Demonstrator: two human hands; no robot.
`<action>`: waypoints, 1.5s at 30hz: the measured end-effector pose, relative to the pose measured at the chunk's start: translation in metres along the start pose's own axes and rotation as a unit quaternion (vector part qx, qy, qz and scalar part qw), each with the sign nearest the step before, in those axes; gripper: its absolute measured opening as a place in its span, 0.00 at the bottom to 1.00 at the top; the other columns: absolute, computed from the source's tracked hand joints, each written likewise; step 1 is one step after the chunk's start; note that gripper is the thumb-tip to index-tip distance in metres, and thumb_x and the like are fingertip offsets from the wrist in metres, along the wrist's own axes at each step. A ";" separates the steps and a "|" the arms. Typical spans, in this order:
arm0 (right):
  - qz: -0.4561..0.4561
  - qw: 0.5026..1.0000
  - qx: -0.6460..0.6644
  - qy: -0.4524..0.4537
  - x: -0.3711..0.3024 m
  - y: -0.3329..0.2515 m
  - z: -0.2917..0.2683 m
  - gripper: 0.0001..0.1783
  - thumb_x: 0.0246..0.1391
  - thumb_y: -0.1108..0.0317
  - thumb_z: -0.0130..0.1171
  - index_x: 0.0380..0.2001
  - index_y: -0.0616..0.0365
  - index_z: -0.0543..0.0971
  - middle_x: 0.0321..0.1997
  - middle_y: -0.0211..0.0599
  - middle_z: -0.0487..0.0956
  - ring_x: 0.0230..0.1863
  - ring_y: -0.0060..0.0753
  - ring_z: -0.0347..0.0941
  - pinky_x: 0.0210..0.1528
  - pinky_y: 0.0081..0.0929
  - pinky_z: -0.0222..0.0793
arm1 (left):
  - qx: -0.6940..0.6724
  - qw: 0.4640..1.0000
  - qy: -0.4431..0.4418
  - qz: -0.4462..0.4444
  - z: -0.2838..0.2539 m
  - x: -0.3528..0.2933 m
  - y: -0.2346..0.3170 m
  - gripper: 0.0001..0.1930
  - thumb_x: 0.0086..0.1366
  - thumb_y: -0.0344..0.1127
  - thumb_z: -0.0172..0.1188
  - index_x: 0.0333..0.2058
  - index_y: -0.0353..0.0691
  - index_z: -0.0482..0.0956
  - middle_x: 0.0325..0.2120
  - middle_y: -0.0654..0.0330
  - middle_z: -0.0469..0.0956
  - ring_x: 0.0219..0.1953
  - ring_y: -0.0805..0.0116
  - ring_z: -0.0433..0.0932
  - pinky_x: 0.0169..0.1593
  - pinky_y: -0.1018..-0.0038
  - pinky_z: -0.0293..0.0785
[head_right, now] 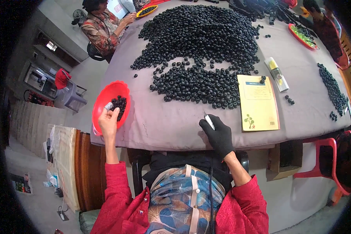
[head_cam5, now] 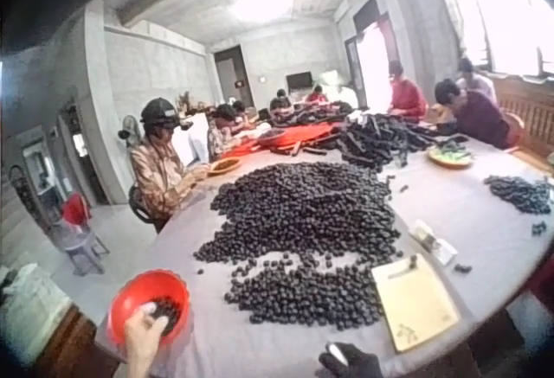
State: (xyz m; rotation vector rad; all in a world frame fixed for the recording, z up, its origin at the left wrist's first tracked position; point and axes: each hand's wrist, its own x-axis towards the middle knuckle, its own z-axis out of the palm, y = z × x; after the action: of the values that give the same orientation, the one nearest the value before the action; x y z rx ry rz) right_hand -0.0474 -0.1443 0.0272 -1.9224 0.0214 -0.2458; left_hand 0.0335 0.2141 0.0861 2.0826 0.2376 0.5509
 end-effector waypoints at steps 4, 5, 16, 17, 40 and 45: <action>0.082 0.996 0.034 -0.003 0.001 -0.012 -0.001 0.21 0.48 0.61 0.60 0.43 0.62 0.74 0.38 0.43 0.78 0.36 0.29 0.75 0.39 0.26 0.69 | 0.049 0.975 -0.047 0.210 0.056 -0.022 0.021 0.08 0.52 0.28 0.62 0.31 0.33 0.76 0.20 0.60 0.69 0.20 0.73 0.69 0.24 0.75 0.66; 0.080 0.996 0.033 -0.006 0.001 -0.014 -0.001 0.21 0.48 0.61 0.60 0.43 0.62 0.74 0.38 0.43 0.78 0.36 0.29 0.75 0.39 0.26 0.69 | 0.050 0.977 -0.098 0.185 0.072 -0.028 0.028 0.07 0.51 0.27 0.61 0.30 0.32 0.76 0.22 0.60 0.69 0.21 0.71 0.70 0.24 0.75 0.66; 0.016 1.000 0.008 -0.012 0.001 -0.008 0.000 0.22 0.48 0.60 0.60 0.43 0.64 0.73 0.37 0.45 0.77 0.36 0.33 0.75 0.38 0.26 0.69 | 0.115 0.961 -0.172 0.186 0.156 -0.019 0.011 0.13 0.45 0.28 0.65 0.30 0.36 0.73 0.25 0.59 0.67 0.22 0.66 0.70 0.27 0.71 0.69; 0.073 0.996 0.043 -0.011 0.001 -0.010 0.000 0.23 0.48 0.60 0.61 0.43 0.64 0.73 0.37 0.46 0.77 0.35 0.34 0.75 0.38 0.27 0.69 | 0.119 0.958 -0.168 0.201 0.156 -0.020 0.013 0.12 0.44 0.28 0.65 0.30 0.36 0.73 0.25 0.58 0.67 0.23 0.65 0.70 0.28 0.70 0.68; -0.002 0.999 0.032 -0.009 0.000 0.008 -0.001 0.15 0.47 0.68 0.60 0.41 0.51 0.76 0.43 0.41 0.74 0.37 0.40 0.74 0.38 0.26 0.71 | -0.318 0.848 -0.410 -0.107 0.159 -0.111 0.058 0.08 0.59 0.26 0.54 0.38 0.35 0.77 0.23 0.63 0.77 0.20 0.80 0.73 0.22 0.84 0.70; 0.089 0.988 0.124 0.015 0.004 -0.006 -0.001 0.17 0.52 0.63 0.58 0.42 0.62 0.74 0.33 0.38 0.78 0.34 0.24 0.73 0.36 0.23 0.69 | -0.352 0.817 -0.439 -0.125 0.166 -0.132 0.075 0.06 0.60 0.26 0.53 0.36 0.35 0.77 0.19 0.63 0.76 0.19 0.81 0.72 0.20 0.84 0.70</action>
State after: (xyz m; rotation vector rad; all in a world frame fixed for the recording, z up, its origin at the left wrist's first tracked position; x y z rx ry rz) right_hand -0.0445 -0.1441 0.0338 -1.6576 0.1738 -0.1507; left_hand -0.0076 -0.0009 0.0339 1.3445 -0.2173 -0.4668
